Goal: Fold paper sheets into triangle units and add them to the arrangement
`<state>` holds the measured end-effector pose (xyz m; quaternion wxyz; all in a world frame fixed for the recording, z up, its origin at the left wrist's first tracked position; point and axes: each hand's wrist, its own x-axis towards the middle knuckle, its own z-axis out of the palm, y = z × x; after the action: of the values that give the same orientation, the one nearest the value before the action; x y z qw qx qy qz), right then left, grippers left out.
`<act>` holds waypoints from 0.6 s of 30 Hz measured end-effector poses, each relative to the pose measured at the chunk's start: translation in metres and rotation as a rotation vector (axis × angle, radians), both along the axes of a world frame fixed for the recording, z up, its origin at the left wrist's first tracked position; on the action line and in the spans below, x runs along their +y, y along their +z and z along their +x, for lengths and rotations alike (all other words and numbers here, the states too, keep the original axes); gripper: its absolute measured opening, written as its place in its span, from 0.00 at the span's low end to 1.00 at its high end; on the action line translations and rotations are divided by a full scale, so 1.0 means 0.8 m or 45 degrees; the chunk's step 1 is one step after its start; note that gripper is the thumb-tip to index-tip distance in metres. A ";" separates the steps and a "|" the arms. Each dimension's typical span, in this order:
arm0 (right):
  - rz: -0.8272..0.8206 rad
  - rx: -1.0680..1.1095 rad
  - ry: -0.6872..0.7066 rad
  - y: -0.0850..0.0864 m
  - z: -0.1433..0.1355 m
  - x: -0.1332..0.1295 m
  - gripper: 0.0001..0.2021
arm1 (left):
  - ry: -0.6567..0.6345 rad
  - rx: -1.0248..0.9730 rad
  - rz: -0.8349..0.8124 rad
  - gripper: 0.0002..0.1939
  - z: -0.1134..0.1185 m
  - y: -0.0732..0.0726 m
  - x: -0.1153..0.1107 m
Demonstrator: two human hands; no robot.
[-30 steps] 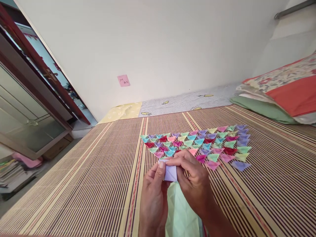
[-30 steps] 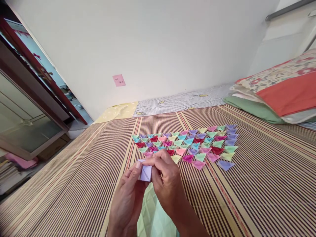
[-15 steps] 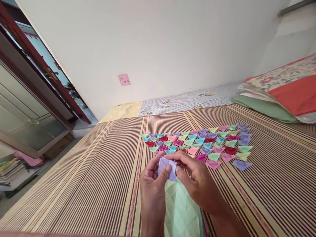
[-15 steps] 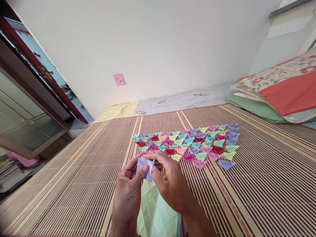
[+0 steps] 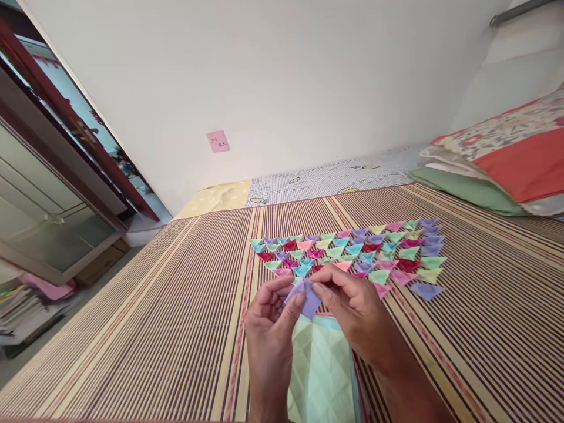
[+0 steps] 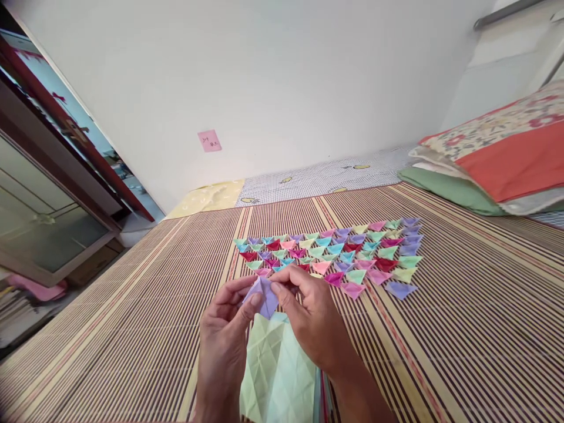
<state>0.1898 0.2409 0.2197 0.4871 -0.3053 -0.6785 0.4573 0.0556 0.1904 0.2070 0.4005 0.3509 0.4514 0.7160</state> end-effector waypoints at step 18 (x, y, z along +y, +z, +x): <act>-0.217 0.234 0.030 0.002 -0.009 -0.007 0.15 | -0.235 0.253 -0.132 0.07 0.005 0.007 -0.007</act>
<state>0.1827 0.2354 0.2212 0.5140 -0.2943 -0.5933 0.5451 0.0593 0.1852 0.2125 0.4356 0.4391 0.4910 0.6135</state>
